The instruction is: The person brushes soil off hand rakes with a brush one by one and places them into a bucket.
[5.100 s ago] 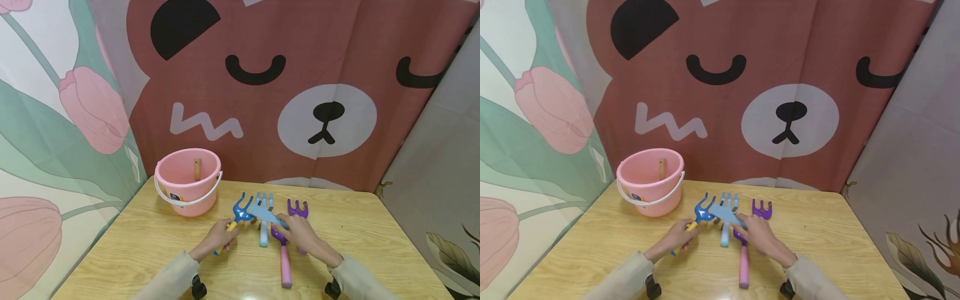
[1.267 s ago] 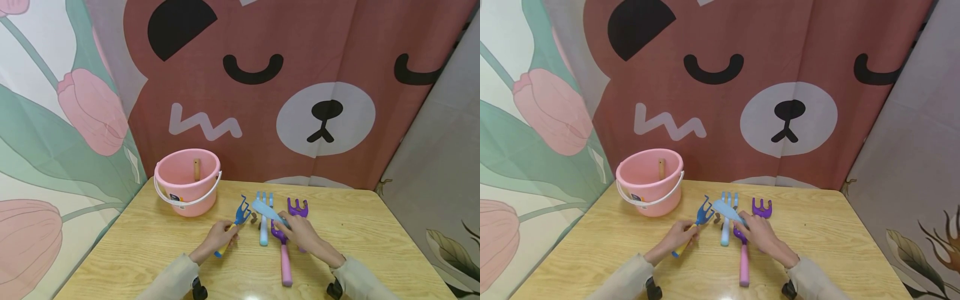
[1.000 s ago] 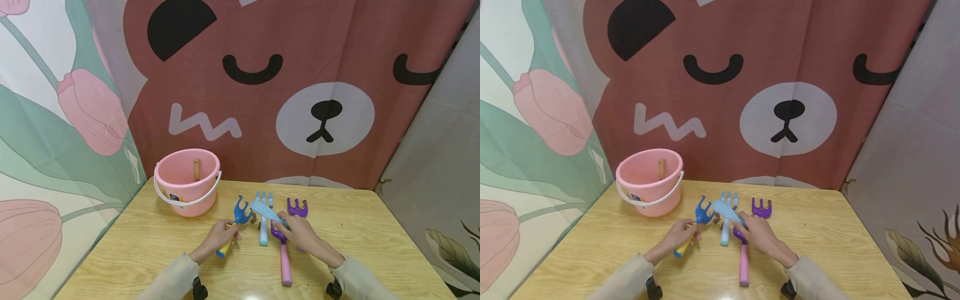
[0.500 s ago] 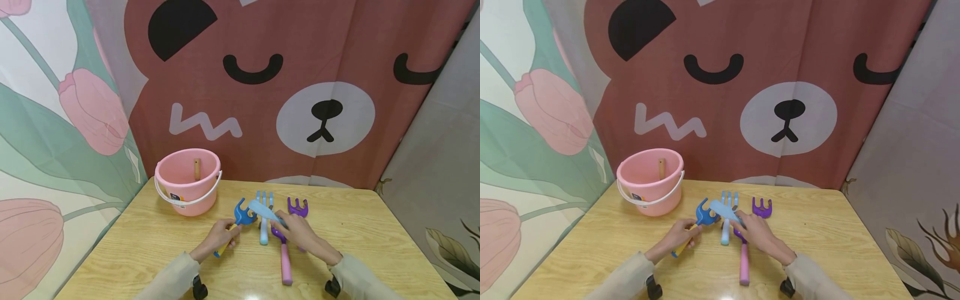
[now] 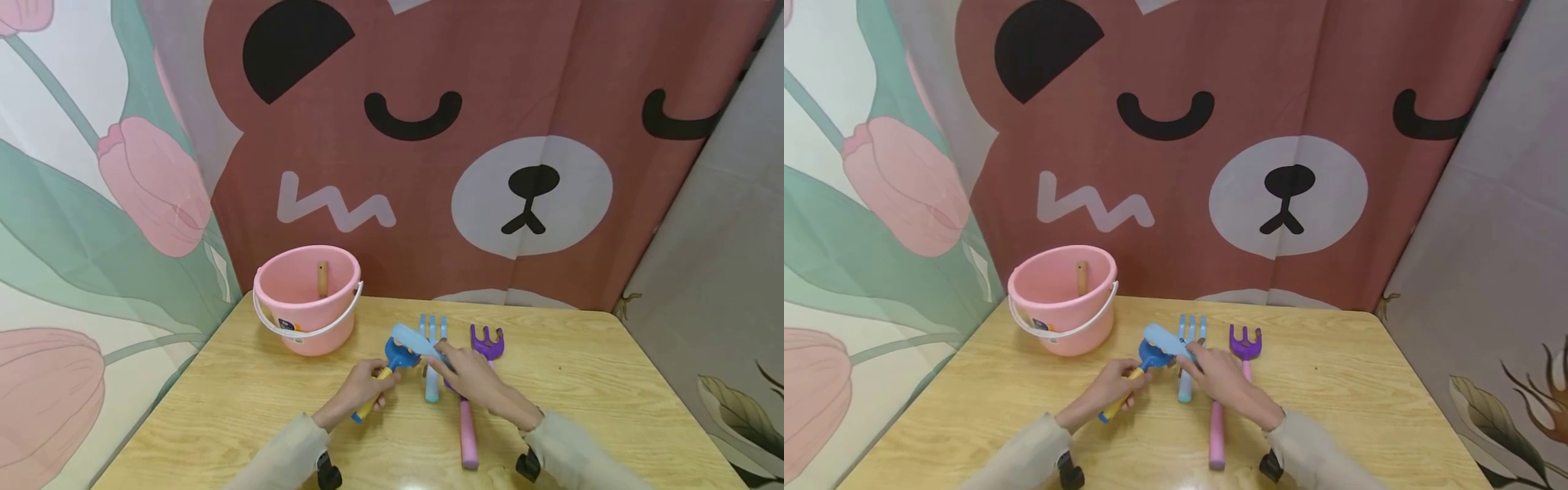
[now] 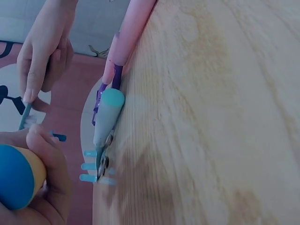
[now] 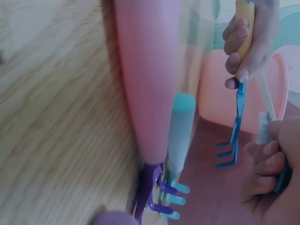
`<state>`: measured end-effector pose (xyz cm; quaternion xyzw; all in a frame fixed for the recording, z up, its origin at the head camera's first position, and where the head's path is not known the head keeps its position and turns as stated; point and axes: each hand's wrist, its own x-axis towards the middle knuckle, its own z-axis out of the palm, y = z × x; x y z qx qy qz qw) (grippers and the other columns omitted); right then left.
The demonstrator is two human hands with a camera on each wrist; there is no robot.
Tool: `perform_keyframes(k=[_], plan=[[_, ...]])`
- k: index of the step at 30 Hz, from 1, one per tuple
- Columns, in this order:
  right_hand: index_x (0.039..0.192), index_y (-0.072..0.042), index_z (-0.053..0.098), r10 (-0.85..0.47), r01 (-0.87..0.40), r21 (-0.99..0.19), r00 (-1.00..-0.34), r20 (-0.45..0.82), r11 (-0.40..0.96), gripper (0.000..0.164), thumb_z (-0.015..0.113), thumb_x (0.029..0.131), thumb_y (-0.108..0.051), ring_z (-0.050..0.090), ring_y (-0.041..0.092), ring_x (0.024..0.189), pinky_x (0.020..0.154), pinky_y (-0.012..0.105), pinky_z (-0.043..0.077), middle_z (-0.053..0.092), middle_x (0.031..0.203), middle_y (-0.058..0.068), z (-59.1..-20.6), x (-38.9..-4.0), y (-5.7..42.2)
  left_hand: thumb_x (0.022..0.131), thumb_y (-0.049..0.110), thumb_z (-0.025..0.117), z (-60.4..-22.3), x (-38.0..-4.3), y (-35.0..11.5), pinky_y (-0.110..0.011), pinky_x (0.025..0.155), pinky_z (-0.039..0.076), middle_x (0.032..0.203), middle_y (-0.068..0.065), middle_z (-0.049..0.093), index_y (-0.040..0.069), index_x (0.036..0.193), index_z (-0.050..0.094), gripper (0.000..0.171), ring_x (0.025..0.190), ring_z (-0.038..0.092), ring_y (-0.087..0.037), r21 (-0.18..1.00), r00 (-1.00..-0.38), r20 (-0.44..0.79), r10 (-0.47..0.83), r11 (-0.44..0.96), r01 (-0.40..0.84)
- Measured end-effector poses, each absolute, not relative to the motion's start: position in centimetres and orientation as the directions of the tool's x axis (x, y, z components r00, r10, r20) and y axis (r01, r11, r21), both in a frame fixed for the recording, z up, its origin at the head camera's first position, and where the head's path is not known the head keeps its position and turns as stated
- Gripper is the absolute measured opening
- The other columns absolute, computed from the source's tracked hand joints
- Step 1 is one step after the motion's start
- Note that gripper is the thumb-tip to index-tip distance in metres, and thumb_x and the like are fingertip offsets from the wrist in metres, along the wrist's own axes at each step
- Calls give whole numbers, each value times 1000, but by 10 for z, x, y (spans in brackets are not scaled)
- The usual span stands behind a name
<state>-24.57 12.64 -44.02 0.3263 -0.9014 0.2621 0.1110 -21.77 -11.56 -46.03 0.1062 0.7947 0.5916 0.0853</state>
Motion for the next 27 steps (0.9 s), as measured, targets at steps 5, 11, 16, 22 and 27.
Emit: perform_keyframes(k=[5, 11, 16, 22, 27], plan=[[116, -3, 64, -532, -631, -382, -775, 340, 675, 32, 57, 102, -30, 33, 0, 43, 41, 21, 33, 37, 53, -14, -444, -250, 125, 97, 17, 65, -461, -217, -116, -20, 40, 44, 72, -17, 61, -4, 97, 63, 21, 42, 51, -8, 956, -960, 6, 280, 280, 88], [111, -1, 66, -419, -559, -304, -806, 418, 771, 27, 63, 99, -24, 24, 2, 40, 37, 18, 20, 31, 50, -12, -447, -259, 136, 97, 14, 65, -464, -216, -118, -19, 39, 43, 68, -12, 59, -9, 98, 65, 23, 40, 51, -7, 946, -951, 10, 310, 306, 110], [114, 0, 64, -461, -597, -332, -789, 406, 730, 29, 61, 100, -25, 27, -1, 40, 38, 19, 26, 34, 50, -13, -443, -254, 134, 96, 16, 66, -461, -214, -120, -20, 39, 43, 70, -15, 60, -6, 103, 65, 23, 41, 51, -8, 947, -955, -2, 297, 307, 94], [104, -5, 63, -568, -662, -286, -746, 349, 693, 26, 57, 102, -31, 32, -2, 42, 38, 18, 29, 36, 52, -15, -445, -242, 126, 97, 18, 65, -457, -214, -119, -21, 40, 43, 72, -19, 60, -5, 102, 65, 23, 43, 51, -9, 949, -957, 10, 290, 298, 100], [104, -4, 64, -469, -562, -300, -820, 330, 771, 23, 59, 101, -26, 27, 1, 40, 38, 18, 22, 32, 50, -12, -449, -246, 137, 97, 18, 66, -461, -213, -122, -20, 39, 44, 72, -22, 61, -6, 97, 65, 24, 41, 51, -8, 941, -957, 21, 288, 317, 117]])
